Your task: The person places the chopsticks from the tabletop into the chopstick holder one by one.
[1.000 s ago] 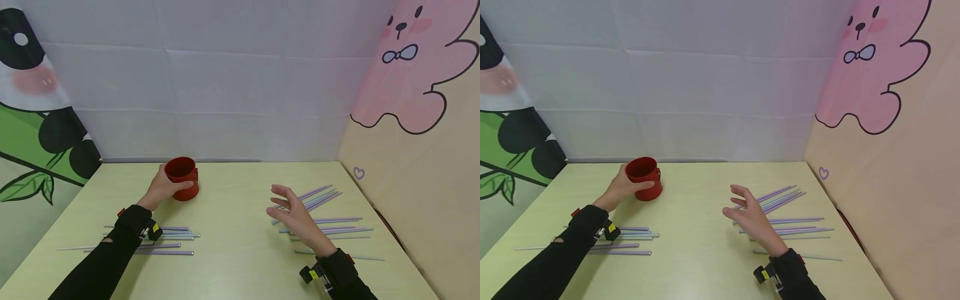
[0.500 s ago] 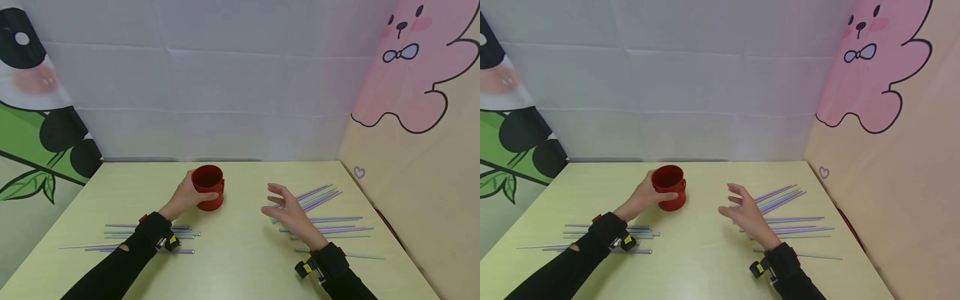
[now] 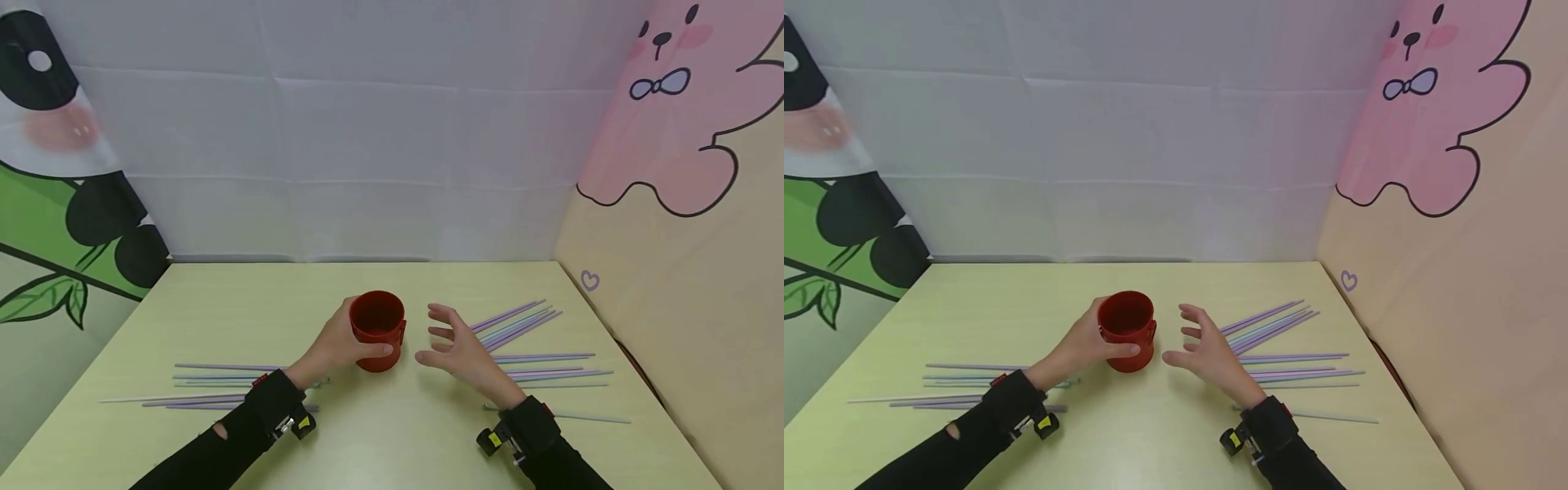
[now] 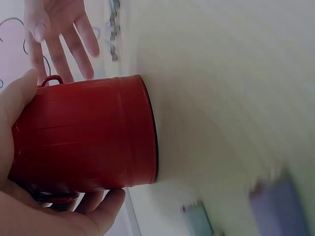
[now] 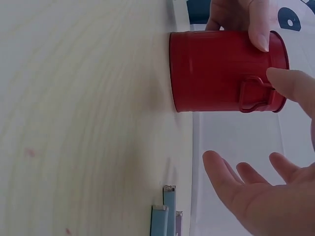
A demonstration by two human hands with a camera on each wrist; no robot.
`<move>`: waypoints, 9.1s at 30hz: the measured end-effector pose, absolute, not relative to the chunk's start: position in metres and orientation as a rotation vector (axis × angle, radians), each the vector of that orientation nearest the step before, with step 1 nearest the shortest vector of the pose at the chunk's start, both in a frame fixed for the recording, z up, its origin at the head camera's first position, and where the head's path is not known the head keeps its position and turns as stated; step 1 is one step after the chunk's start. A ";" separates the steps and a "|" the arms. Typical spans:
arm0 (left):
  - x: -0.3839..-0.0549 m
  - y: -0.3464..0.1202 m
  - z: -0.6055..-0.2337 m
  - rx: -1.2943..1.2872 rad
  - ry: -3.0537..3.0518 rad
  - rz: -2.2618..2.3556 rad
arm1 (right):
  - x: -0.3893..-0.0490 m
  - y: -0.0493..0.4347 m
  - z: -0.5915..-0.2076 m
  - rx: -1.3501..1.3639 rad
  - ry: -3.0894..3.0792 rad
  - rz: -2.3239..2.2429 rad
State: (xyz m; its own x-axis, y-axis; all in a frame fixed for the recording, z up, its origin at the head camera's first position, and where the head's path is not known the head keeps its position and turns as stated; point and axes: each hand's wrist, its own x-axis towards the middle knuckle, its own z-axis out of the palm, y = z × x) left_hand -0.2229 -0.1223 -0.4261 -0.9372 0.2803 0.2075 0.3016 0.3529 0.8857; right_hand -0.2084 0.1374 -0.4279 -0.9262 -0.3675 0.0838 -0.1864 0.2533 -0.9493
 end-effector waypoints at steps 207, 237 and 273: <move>-0.173 -0.086 -0.427 -0.680 -2.624 -1.593 | -0.175 0.292 -0.412 -1.189 3.094 -0.498; -0.167 -0.083 -0.416 -0.701 -2.588 -1.613 | -0.177 0.300 -0.436 -1.307 2.967 -0.445; -0.175 -0.086 -0.428 -0.691 -2.610 -1.596 | -0.177 0.164 -0.257 -1.245 2.728 -1.698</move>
